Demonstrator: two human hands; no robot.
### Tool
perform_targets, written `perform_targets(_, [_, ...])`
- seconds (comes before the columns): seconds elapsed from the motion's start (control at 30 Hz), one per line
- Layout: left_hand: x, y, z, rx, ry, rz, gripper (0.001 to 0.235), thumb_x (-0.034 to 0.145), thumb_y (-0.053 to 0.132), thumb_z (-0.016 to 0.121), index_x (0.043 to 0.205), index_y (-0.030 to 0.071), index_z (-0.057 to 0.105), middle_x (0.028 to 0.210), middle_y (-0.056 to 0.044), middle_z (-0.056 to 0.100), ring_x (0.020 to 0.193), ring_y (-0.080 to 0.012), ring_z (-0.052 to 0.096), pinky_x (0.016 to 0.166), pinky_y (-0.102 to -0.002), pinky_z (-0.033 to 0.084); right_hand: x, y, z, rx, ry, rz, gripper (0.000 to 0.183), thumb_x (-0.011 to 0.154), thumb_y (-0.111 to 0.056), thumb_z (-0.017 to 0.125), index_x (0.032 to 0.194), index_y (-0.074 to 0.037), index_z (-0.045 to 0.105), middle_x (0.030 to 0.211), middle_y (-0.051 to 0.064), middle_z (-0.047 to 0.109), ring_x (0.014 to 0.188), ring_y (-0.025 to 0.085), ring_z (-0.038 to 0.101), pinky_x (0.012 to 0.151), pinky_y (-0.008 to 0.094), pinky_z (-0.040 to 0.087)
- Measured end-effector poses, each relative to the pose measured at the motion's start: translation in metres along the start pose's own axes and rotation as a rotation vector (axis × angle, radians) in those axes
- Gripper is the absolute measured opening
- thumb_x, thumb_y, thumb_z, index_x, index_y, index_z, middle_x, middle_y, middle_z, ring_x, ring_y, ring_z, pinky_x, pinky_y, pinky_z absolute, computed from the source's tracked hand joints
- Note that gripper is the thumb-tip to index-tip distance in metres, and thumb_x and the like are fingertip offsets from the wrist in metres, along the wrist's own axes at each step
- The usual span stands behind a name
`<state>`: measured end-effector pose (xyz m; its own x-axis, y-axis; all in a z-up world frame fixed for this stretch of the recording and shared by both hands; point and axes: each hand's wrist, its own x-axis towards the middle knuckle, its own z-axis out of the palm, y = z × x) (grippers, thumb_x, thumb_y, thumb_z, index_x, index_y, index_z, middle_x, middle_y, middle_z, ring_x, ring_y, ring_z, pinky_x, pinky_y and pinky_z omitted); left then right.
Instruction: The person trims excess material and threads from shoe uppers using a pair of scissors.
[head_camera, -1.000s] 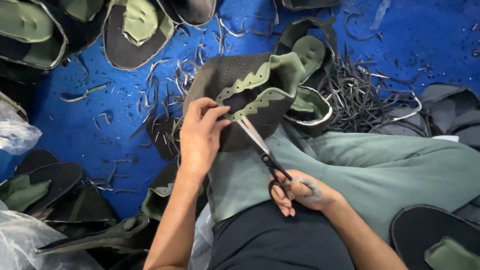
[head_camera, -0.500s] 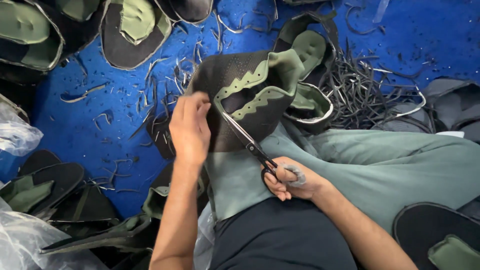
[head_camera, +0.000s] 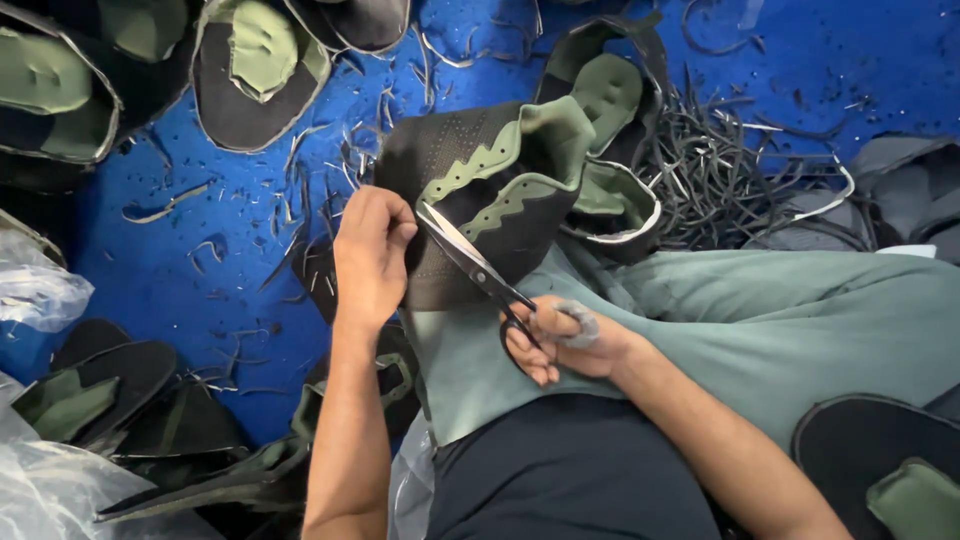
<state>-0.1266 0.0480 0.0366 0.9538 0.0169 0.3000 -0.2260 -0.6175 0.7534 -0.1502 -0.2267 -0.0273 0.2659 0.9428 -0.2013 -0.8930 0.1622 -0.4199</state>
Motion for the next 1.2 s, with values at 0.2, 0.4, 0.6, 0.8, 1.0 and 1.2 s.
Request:
perform_targets(0.2, [-0.023,-0.020,0.025,-0.368,0.338,-0.325,0.011,0.099,-0.009,0.055,0.098,0.002,0.055,0.089,-0.014,0.054,0.081,-0.0327,0.052,0.078,-0.035,0.046,-0.012,0.013,-0.010,-0.047,0.031,-0.033,0.051,0.094,-0.047,0.079,0.090,-0.004,0.053,0.072,0.004,0.054,0.063,0.015,0.062,0.051,0.023,0.049])
perform_targets(0.4, [-0.028,0.029,0.025,0.001,0.083,-0.012,0.019,0.090,-0.009,0.065,0.100,0.006,0.059,0.098,-0.011,0.064,0.093,-0.0288,0.065,0.085,-0.036,0.052,-0.044,-0.007,-0.002,-0.331,0.344,-0.337,0.051,0.089,-0.051,0.076,0.093,-0.002,0.060,0.075,0.008,0.064,0.067,0.017,0.067,0.054,0.027,0.053])
perform_targets(0.6, [-0.007,0.065,0.045,0.332,-0.150,0.260,0.037,0.089,0.016,0.078,0.124,0.010,0.070,0.091,-0.004,0.060,0.088,-0.0257,0.057,0.075,-0.040,0.043,-0.027,-0.040,-0.018,-0.530,1.038,-0.440,0.028,0.097,-0.029,0.067,0.095,-0.003,0.059,0.077,0.009,0.066,0.064,0.013,0.063,0.062,0.027,0.053])
perform_targets(0.8, [-0.014,0.065,0.073,0.475,-0.095,0.309,0.043,0.083,0.028,0.078,0.122,0.013,0.071,0.091,-0.004,0.055,0.088,-0.0252,0.053,0.076,-0.042,0.041,0.002,-0.044,-0.034,-0.592,1.043,-0.392,0.019,0.095,-0.019,0.069,0.102,-0.002,0.062,0.093,0.011,0.072,0.076,0.013,0.065,0.068,0.028,0.054])
perform_targets(1.0, [-0.016,0.056,0.085,0.594,-0.045,0.329,0.017,0.083,0.018,0.072,0.099,0.014,0.070,0.090,-0.004,0.054,0.087,-0.0249,0.052,0.077,-0.042,0.041,0.001,-0.045,-0.037,-0.348,0.913,-0.462,0.023,0.093,-0.016,0.069,0.106,-0.001,0.058,0.109,0.015,0.072,0.091,0.020,0.073,0.079,0.033,0.060])
perform_targets(1.2, [-0.013,0.051,0.066,-0.030,0.031,0.098,0.013,0.082,0.006,0.072,0.088,0.009,0.061,0.088,-0.007,0.058,0.088,-0.0293,0.056,0.080,-0.042,0.043,-0.001,-0.038,-0.044,-0.287,0.904,-0.519,0.023,0.094,-0.017,0.069,0.108,-0.001,0.060,0.109,0.014,0.073,0.091,0.019,0.072,0.080,0.033,0.060])
